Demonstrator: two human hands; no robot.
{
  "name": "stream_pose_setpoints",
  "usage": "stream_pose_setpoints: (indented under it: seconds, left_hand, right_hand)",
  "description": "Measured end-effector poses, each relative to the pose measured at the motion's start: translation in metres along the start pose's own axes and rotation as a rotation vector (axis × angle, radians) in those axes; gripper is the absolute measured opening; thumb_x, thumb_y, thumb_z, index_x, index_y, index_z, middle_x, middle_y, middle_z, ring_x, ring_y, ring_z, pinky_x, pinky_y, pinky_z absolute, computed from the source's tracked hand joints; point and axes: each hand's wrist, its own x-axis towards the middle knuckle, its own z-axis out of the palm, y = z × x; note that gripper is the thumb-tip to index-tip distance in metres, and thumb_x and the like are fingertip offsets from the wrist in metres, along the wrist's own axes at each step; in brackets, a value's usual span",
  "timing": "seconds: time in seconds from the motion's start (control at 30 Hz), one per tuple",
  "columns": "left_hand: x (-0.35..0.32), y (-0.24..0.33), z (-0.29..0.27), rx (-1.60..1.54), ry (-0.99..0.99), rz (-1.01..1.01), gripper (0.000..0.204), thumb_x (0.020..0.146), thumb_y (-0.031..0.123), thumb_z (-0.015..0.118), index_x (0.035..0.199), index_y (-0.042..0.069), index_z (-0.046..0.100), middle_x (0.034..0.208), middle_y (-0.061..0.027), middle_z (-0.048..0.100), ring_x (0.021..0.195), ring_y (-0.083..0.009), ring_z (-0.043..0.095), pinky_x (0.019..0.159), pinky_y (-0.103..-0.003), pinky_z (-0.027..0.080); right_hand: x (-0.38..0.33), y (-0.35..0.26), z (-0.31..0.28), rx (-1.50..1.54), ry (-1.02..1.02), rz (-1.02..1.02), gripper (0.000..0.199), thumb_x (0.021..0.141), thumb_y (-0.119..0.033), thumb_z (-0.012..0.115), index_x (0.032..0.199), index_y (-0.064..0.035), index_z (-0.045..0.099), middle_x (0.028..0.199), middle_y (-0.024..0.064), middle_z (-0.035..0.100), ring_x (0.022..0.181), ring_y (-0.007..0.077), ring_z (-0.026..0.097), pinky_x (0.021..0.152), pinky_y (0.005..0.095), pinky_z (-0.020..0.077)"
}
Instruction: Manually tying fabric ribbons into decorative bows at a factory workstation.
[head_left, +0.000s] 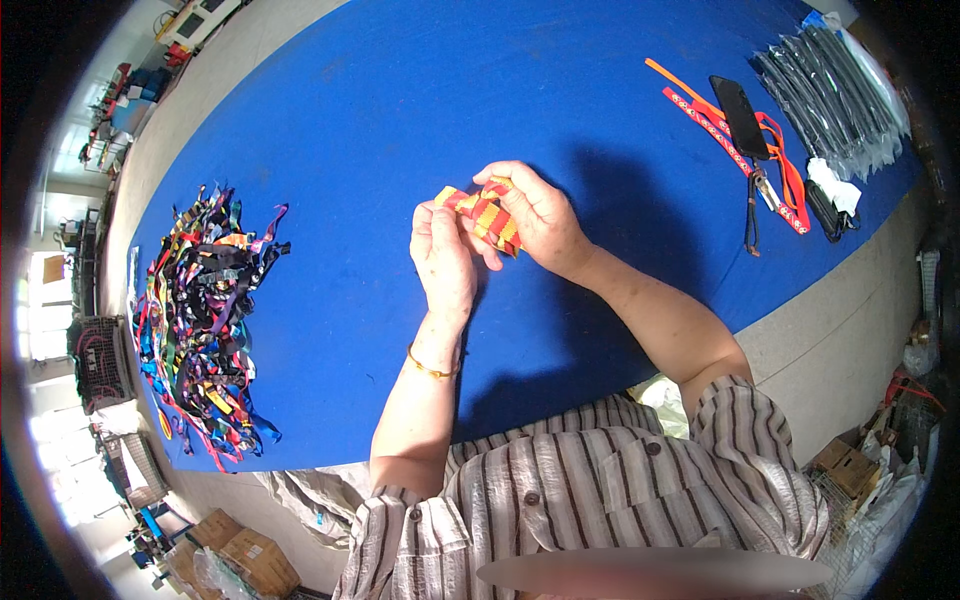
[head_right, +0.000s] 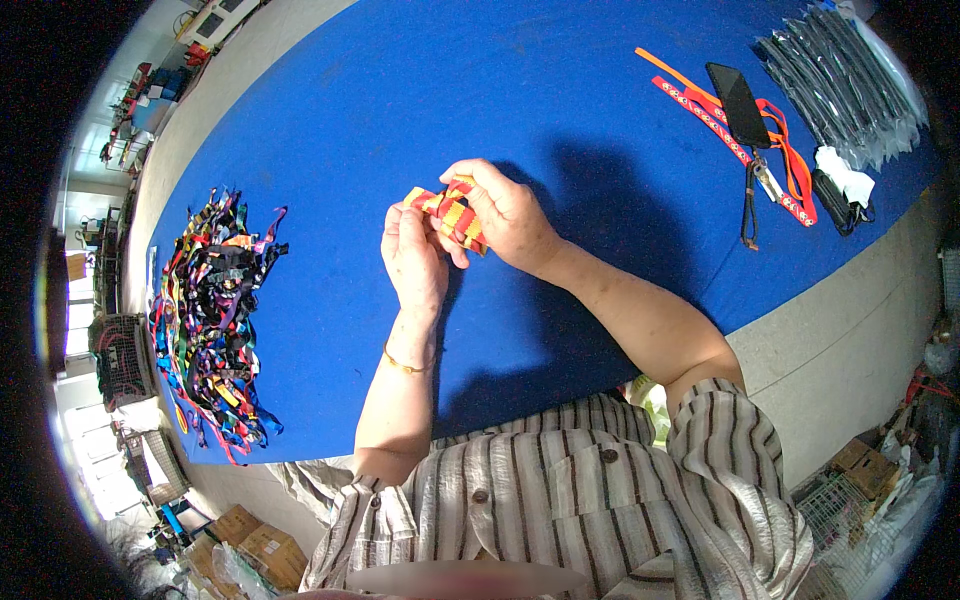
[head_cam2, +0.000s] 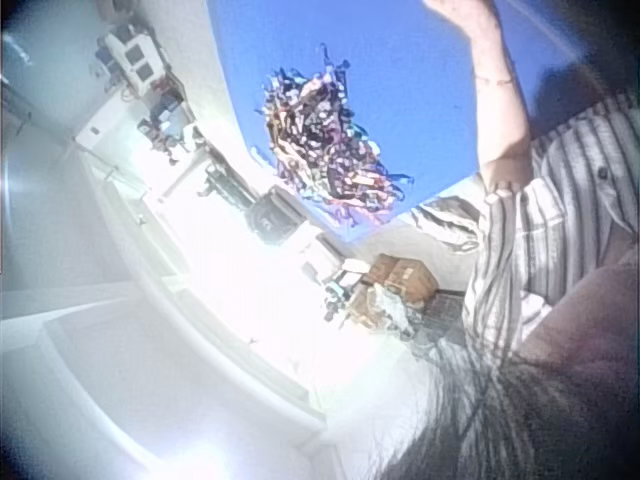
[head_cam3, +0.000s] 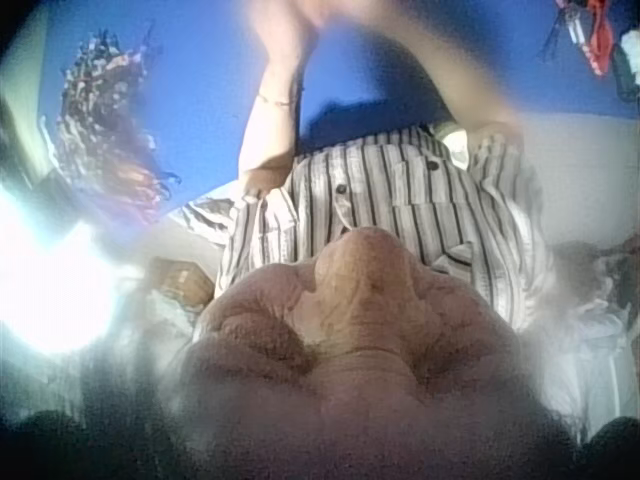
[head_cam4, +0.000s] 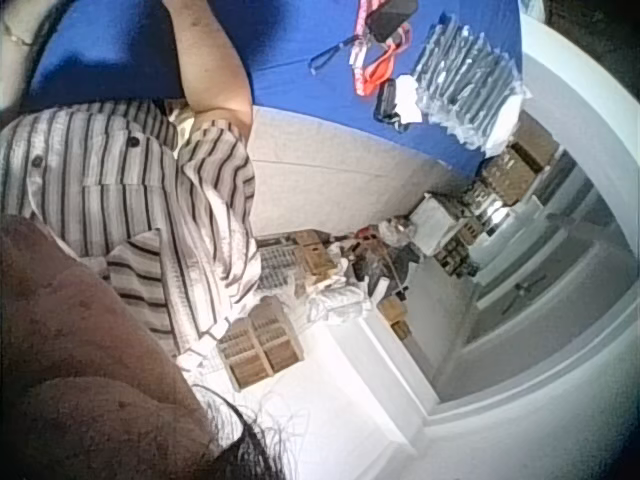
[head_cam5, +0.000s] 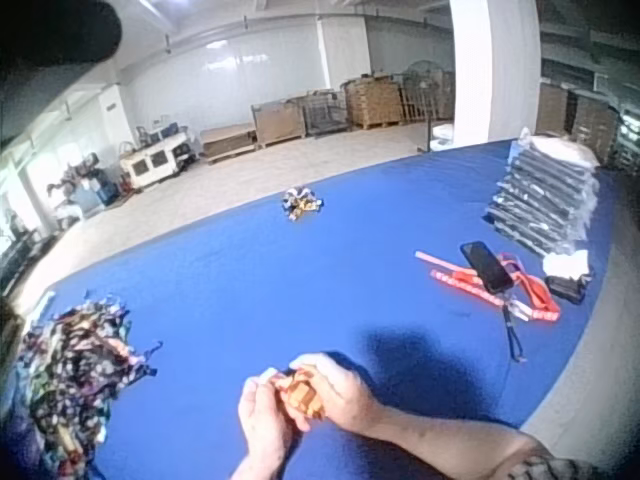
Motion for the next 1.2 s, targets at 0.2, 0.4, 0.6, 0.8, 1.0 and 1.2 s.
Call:
stream_pose_setpoints:
  seconds: [0.2, 0.4, 0.6, 0.8, 1.0, 1.2]
  left_hand:
    - [0.001, 0.000, 0.004, -0.045, 0.018, 0.018, 0.021, 0.103, 0.015, 0.034, 0.097, 0.001, 0.049, 0.072, -0.0102, 0.060, 0.041, -0.0175, 0.053, 0.038, -0.029, 0.046]
    - [-0.001, 0.005, 0.005, 0.112, 0.035, 0.064, 0.020, 0.105, 0.017, 0.036, 0.100, 0.002, 0.049, 0.073, -0.0088, 0.060, 0.043, -0.0136, 0.051, 0.039, -0.025, 0.044]
    - [-0.003, 0.001, -0.002, 0.346, 0.009, 0.108, 0.019, 0.105, 0.023, 0.046, 0.101, 0.006, 0.052, 0.071, -0.0021, 0.057, 0.048, -0.0056, 0.048, 0.044, -0.020, 0.041]
    - [0.000, -0.004, -0.008, 0.546, -0.028, 0.207, 0.017, 0.103, 0.021, 0.052, 0.100, 0.006, 0.057, 0.072, 0.0013, 0.060, 0.063, -0.0027, 0.051, 0.054, -0.021, 0.044]
    - [0.002, -0.006, -0.008, 0.439, -0.054, 0.198, 0.016, 0.102, 0.018, 0.053, 0.103, 0.003, 0.057, 0.075, 0.0005, 0.061, 0.062, -0.0035, 0.051, 0.054, -0.021, 0.044]
    - [0.002, 0.015, -0.002, 0.353, -0.106, -0.105, 0.018, 0.096, 0.012, 0.061, 0.110, 0.002, 0.055, 0.068, -0.0001, 0.060, 0.052, -0.0034, 0.050, 0.046, -0.019, 0.038]
  right_hand:
    - [0.000, 0.007, 0.008, 0.024, 0.154, -0.095, 0.023, 0.105, -0.017, 0.042, 0.114, -0.0021, 0.057, 0.101, 0.0104, 0.065, 0.093, 0.0153, 0.063, 0.083, 0.0299, 0.0506]
    - [0.005, 0.010, -0.005, 0.140, -0.054, 0.060, 0.025, 0.097, -0.009, 0.041, 0.114, 0.0003, 0.057, 0.103, 0.0115, 0.064, 0.096, 0.0162, 0.062, 0.086, 0.0300, 0.0491]
    - [0.010, -0.001, -0.015, 0.252, -0.149, 0.202, 0.021, 0.096, -0.011, 0.050, 0.113, 0.0008, 0.057, 0.103, 0.0070, 0.064, 0.095, 0.0120, 0.061, 0.085, 0.0267, 0.0496]
    - [0.012, 0.001, -0.019, 0.264, -0.251, 0.350, 0.013, 0.096, -0.012, 0.062, 0.102, -0.0009, 0.062, 0.094, 0.0049, 0.067, 0.086, 0.0096, 0.063, 0.076, 0.0252, 0.0522]
    - [0.014, 0.004, -0.022, 0.105, -0.193, 0.267, 0.012, 0.095, -0.012, 0.063, 0.098, -0.0009, 0.064, 0.090, 0.0042, 0.067, 0.085, 0.0086, 0.063, 0.075, 0.0247, 0.0520]
    - [0.014, 0.006, -0.022, 0.110, -0.147, 0.262, 0.012, 0.094, -0.012, 0.064, 0.098, -0.0004, 0.064, 0.090, 0.0043, 0.068, 0.082, 0.0086, 0.063, 0.073, 0.0246, 0.0518]
